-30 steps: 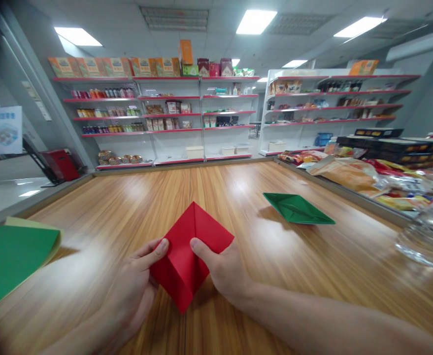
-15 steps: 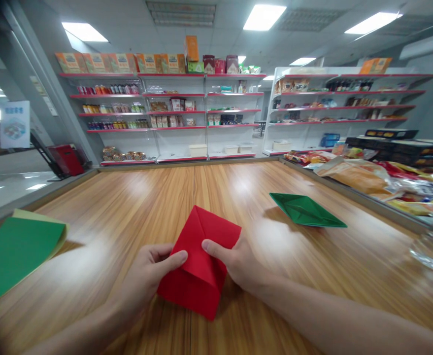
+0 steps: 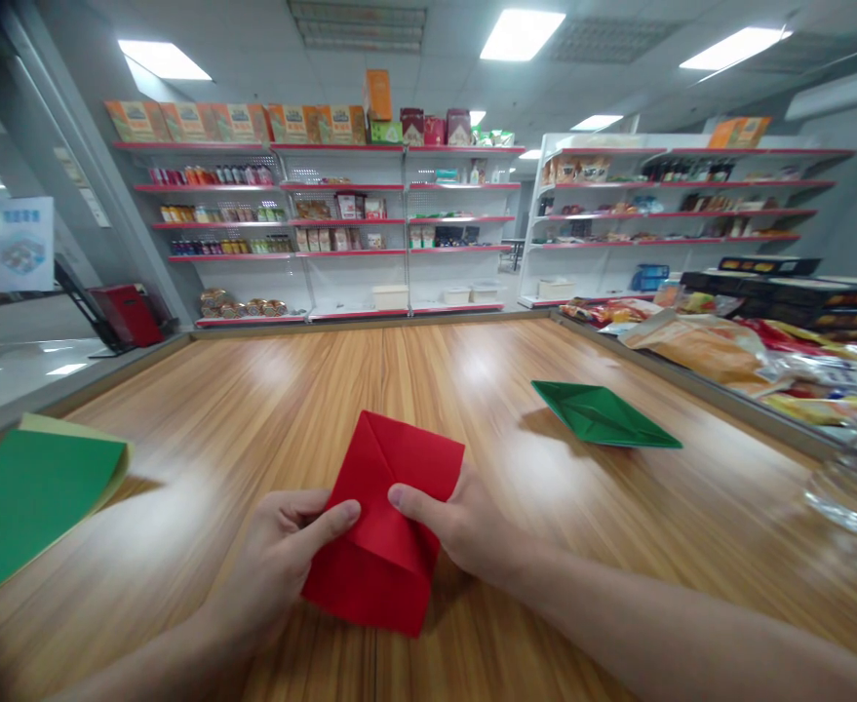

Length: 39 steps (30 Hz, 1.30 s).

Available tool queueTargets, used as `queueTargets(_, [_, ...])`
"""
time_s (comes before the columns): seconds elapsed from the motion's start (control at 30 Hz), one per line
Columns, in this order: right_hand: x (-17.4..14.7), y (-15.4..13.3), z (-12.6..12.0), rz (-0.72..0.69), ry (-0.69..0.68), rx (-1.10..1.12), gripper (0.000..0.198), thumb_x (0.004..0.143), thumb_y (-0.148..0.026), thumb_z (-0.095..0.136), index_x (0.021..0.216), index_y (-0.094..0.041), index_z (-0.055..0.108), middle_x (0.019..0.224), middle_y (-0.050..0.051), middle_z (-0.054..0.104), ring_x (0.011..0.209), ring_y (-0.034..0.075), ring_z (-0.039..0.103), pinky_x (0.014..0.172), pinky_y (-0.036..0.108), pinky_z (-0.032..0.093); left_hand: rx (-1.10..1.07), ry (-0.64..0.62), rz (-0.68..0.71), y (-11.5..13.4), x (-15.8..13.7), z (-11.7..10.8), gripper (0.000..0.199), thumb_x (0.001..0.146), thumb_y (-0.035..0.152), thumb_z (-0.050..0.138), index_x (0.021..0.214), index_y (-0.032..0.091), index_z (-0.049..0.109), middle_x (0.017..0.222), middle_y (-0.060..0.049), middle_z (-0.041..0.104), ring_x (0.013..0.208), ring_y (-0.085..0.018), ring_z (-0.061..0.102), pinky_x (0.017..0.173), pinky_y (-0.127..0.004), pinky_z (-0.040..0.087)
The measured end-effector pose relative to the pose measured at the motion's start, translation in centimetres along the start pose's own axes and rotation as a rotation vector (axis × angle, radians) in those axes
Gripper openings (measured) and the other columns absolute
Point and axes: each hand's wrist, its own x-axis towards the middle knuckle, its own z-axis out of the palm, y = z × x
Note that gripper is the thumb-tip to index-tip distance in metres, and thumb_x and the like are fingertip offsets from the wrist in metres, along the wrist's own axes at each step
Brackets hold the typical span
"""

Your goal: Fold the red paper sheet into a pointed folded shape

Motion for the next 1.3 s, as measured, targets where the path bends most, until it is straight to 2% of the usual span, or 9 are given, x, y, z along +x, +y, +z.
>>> queueTargets(0.17, [0.1, -0.3, 0.1, -0.007, -0.061, -0.027, 0.021, 0.08, -0.034, 0.067, 0.092, -0.017, 0.062, 0.086, 0.003, 0.065, 0.075, 0.015, 0.059, 0.068, 0.028, 0.049, 0.041, 0.061, 0.027, 0.0, -0.1, 0.0, 0.026, 0.073, 0.038, 0.071, 0.075, 0.013, 0.077, 0.064, -0.008, 0.069, 0.055, -0.02, 0.061, 0.055, -0.028, 0.049])
queueTargets(0.33, [0.0, -0.8, 0.2, -0.058, -0.055, -0.057, 0.02, 0.08, -0.035, 0.066, 0.088, -0.017, 0.061, 0.08, 0.002, 0.063, 0.071, 0.015, 0.058, 0.065, 0.028, 0.049, -0.062, 0.022, -0.027, -0.2, 0.0, -0.1, 0.028, 0.07, 0.039, 0.073, 0.078, 0.012, 0.077, 0.067, -0.01, 0.069, 0.058, -0.022, 0.063, 0.058, -0.031, 0.051])
queueTargets(0.53, [0.0, -0.4, 0.0, -0.003, -0.153, -0.068, 0.025, 0.082, -0.037, 0.064, 0.095, -0.016, 0.063, 0.088, 0.005, 0.067, 0.078, 0.017, 0.061, 0.071, 0.029, 0.05, 0.004, 0.088, 0.01, -0.3, 0.0, -0.3, 0.028, 0.071, 0.039, 0.073, 0.069, 0.011, 0.075, 0.064, -0.009, 0.069, 0.056, -0.02, 0.062, 0.052, -0.027, 0.049])
queueTargets(0.73, [-0.2, -0.9, 0.3, -0.066, -0.168, -0.09, 0.027, 0.087, -0.036, 0.058, 0.105, -0.018, 0.065, 0.097, 0.007, 0.068, 0.087, 0.019, 0.063, 0.079, 0.033, 0.051, -0.158, 0.023, -0.043, -0.3, -0.1, -0.2, 0.027, 0.071, 0.037, 0.074, 0.081, 0.012, 0.076, 0.072, -0.011, 0.072, 0.062, -0.023, 0.066, 0.061, -0.032, 0.053])
queueTargets(0.9, [0.1, 0.0, 0.2, 0.033, -0.209, -0.031, 0.032, 0.085, -0.043, 0.06, 0.099, -0.015, 0.069, 0.088, 0.007, 0.069, 0.081, 0.018, 0.064, 0.072, 0.03, 0.051, 0.032, 0.162, 0.054, -0.2, -0.2, -0.1, 0.026, 0.069, 0.038, 0.074, 0.075, 0.013, 0.077, 0.068, -0.008, 0.071, 0.062, -0.023, 0.064, 0.057, -0.028, 0.051])
queueTargets(1.03, [0.4, 0.5, 0.4, 0.063, -0.176, 0.054, 0.033, 0.083, -0.042, 0.062, 0.102, -0.016, 0.069, 0.088, 0.007, 0.07, 0.08, 0.018, 0.065, 0.074, 0.032, 0.052, 0.162, 0.235, 0.163, -0.1, -0.5, 0.5, 0.028, 0.071, 0.041, 0.071, 0.058, 0.016, 0.072, 0.057, -0.004, 0.065, 0.052, -0.019, 0.059, 0.047, -0.024, 0.046])
queueTargets(1.13, [0.3, 0.4, 0.5, 0.057, -0.125, 0.069, 0.03, 0.083, -0.04, 0.063, 0.101, -0.017, 0.07, 0.088, 0.007, 0.07, 0.079, 0.019, 0.066, 0.074, 0.033, 0.053, 0.18, 0.194, 0.141, -0.3, -0.5, 0.7, 0.033, 0.073, 0.042, 0.069, 0.054, 0.015, 0.069, 0.053, -0.004, 0.063, 0.051, -0.018, 0.057, 0.045, -0.023, 0.044])
queueTargets(1.23, [0.2, 0.1, 0.6, 0.049, -0.122, 0.071, 0.029, 0.085, -0.037, 0.061, 0.104, -0.017, 0.069, 0.089, 0.007, 0.071, 0.076, 0.019, 0.066, 0.071, 0.034, 0.054, 0.077, 0.121, 0.08, -0.6, -0.3, 0.6, 0.031, 0.075, 0.041, 0.068, 0.059, 0.014, 0.07, 0.059, -0.005, 0.065, 0.053, -0.018, 0.059, 0.049, -0.025, 0.046])
queueTargets(1.3, [0.2, 0.0, 0.5, 0.051, -0.136, 0.066, 0.029, 0.086, -0.037, 0.06, 0.105, -0.017, 0.069, 0.089, 0.007, 0.071, 0.077, 0.019, 0.067, 0.072, 0.034, 0.054, 0.004, 0.124, 0.061, -0.8, -0.2, 0.6, 0.029, 0.073, 0.041, 0.07, 0.061, 0.014, 0.071, 0.061, -0.006, 0.067, 0.053, -0.019, 0.06, 0.05, -0.026, 0.047])
